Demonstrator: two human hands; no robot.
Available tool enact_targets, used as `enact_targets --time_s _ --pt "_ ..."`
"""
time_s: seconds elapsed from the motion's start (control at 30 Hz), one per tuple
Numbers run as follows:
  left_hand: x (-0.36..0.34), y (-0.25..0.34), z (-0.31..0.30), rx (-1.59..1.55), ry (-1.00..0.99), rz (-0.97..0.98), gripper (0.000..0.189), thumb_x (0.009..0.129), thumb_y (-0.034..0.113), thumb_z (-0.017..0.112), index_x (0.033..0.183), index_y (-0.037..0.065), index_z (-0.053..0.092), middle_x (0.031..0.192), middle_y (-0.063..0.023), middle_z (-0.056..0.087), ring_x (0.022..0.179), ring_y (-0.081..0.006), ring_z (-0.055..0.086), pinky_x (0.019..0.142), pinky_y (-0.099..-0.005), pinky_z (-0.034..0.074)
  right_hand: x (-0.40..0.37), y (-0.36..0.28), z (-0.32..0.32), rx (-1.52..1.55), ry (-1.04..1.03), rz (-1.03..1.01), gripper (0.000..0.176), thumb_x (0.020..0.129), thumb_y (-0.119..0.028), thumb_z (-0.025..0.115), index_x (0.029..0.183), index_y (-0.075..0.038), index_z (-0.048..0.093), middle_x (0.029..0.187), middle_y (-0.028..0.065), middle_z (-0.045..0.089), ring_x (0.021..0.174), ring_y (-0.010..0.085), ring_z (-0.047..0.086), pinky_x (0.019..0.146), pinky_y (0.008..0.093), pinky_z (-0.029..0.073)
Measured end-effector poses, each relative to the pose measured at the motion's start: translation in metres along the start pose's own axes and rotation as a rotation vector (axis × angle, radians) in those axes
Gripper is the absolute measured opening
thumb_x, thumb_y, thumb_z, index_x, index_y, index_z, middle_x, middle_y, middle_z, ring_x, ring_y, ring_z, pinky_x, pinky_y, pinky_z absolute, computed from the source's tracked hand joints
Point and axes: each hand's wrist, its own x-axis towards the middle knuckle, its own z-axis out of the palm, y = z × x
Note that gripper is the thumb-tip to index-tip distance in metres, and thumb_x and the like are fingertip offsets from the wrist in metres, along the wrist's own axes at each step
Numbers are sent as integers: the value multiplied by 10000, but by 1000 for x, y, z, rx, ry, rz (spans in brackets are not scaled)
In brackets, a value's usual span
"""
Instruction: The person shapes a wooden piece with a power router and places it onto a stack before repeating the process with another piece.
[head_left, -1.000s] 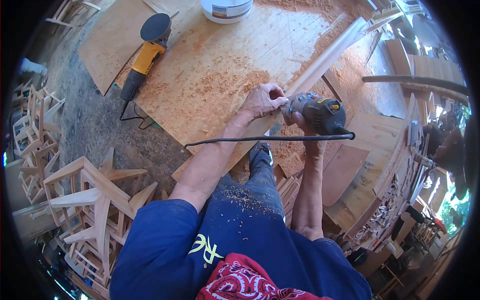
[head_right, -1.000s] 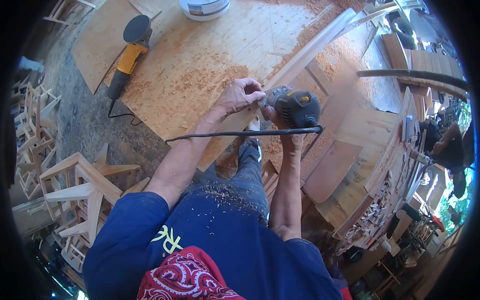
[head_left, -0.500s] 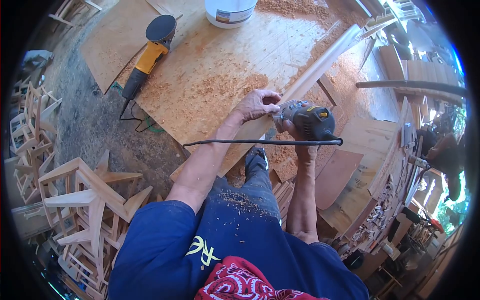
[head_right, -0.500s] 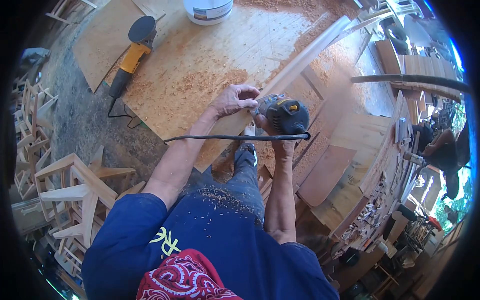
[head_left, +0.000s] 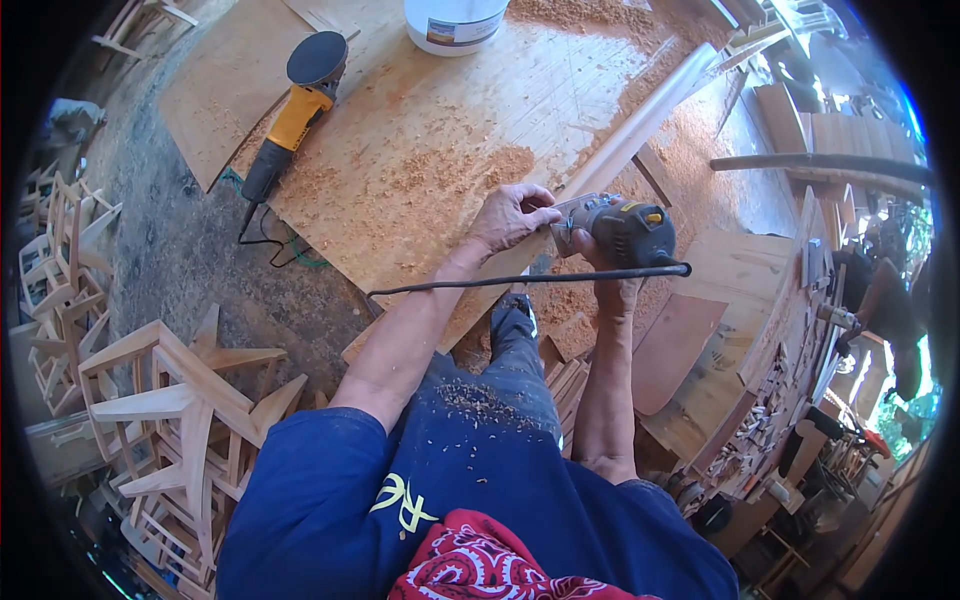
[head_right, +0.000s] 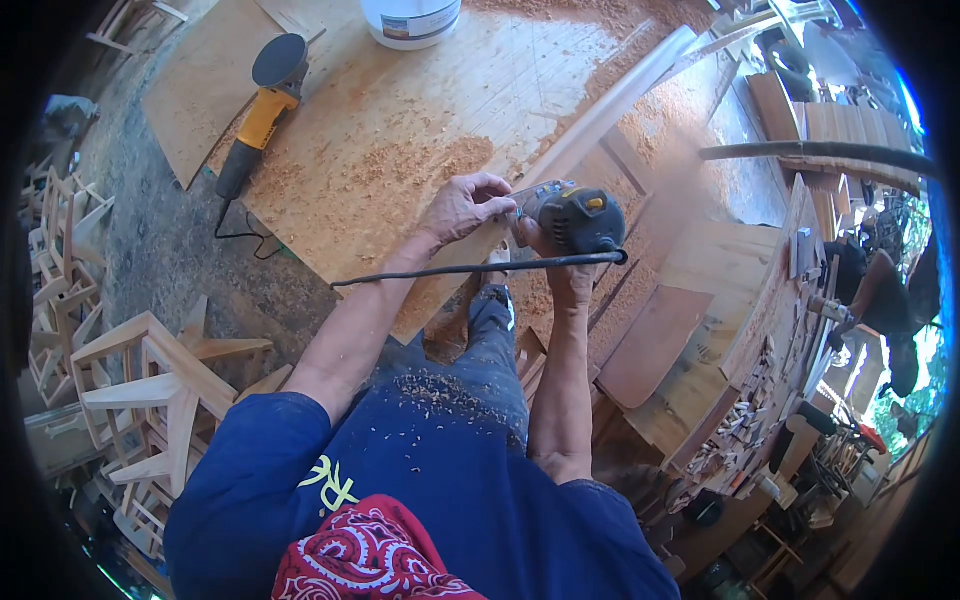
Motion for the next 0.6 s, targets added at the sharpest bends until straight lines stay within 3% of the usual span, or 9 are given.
enact_targets --time_s 0.13,0.23,0.37,0.6 --pt "15 -3 5 51 53 48 285 802 252 833 953 34 729 841 -59 754 750 -107 691 722 -271 557 12 -6 0 -80 1 -33 485 750 -144 836 1171 -37 620 1033 44 663 923 162 618 829 344 524" --pt "25 4 7 97 8 28 217 868 164 779 999 12 698 907 -79 768 858 -123 723 807 -276 564 21 -4 -4 -98 1 -28 449 771 -167 823 1150 -30 625 1018 46 660 913 163 611 818 350 521" --pt "38 -3 8 107 2 25 247 857 193 788 997 10 701 910 -92 768 856 -133 720 792 -280 562 29 5 -11 -124 -19 -31 451 774 -181 834 1146 -32 625 1008 45 659 906 160 614 809 348 524" --pt "48 16 11 235 76 31 405 734 366 869 941 47 733 770 -57 703 714 -133 651 677 -296 530 44 5 -13 -58 15 -25 461 756 -190 871 1123 -39 635 989 38 660 860 151 625 743 318 543"
